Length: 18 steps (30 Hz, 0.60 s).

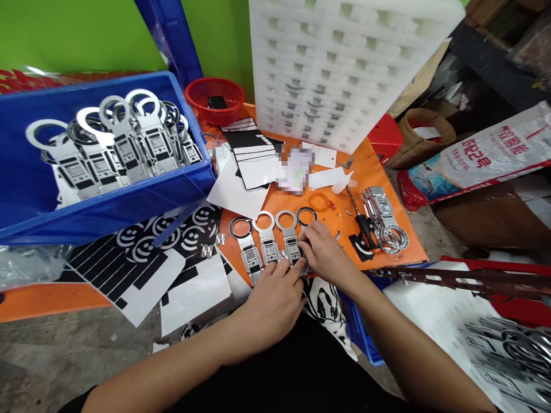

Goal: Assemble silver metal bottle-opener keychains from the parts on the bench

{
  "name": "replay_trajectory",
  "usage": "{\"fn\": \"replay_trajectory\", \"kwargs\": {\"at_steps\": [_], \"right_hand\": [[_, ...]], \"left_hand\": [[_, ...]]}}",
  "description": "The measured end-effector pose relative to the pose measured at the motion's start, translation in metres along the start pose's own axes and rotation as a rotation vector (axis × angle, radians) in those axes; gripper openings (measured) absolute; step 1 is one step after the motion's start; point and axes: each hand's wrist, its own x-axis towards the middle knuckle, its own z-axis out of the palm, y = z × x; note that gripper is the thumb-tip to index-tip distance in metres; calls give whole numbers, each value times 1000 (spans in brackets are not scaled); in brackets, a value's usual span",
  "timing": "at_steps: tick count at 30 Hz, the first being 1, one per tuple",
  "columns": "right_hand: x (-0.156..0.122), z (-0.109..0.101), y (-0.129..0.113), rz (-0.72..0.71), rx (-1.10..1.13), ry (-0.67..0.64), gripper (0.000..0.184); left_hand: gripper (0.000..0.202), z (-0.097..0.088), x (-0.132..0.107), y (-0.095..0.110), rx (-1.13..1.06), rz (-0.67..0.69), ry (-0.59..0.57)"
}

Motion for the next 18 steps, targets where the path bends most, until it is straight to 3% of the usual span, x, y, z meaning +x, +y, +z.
{"fn": "replay_trajectory", "kwargs": {"at_steps": [9,13,18], "right_hand": [[2,0,-3,10,-12,-2,13],[4,-2,3,18,82,60,9],[-5,-4,8,-69,55,149,24]], "left_hand": [[35,-2,0,0,16,15,0],[35,-1,0,-1,10,8,-5],[34,-5,0,-4,1,9,-34]]}}
